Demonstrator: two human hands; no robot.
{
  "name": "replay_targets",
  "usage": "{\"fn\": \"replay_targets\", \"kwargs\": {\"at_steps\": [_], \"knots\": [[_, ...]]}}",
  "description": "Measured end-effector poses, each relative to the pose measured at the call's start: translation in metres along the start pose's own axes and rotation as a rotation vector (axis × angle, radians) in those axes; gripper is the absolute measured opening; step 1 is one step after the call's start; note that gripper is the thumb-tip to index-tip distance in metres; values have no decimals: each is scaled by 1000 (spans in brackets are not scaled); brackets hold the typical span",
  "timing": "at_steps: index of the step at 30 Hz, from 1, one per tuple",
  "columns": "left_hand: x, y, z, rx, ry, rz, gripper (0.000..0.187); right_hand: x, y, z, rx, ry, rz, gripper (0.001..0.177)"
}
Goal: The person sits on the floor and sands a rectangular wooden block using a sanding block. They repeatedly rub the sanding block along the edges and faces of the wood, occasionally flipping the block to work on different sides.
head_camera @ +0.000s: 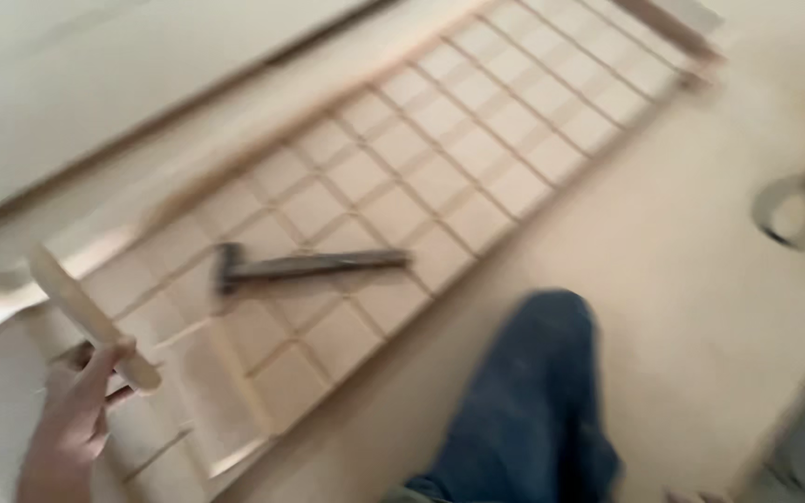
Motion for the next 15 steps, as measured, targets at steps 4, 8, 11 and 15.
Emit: {"fn": "replay_targets", "kwargs": {"at_steps": [4,8,11,15], "knots": [[-111,69,192,125,-540,292,71,-31,42,-27,286,36,140,39],[-288,79,407,-42,-1103,181,100,-53,42,-50,693,64,399,36],[-417,52,526,100,-1419,141,112,-48,46,-72,895,146,514,30],[-526,-29,628,266,-1527,48,105,-30,72,-87,1009,248,584,25]]}}
Point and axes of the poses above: each hand's wrist, its own x-axis towards the middle knuckle, its own z-axis out of the palm, y = z × x, the point moved 9 cm from there along x, towards the middle knuckle, and after that the axes turned 9 degrees about y, right-handed, at the moved point
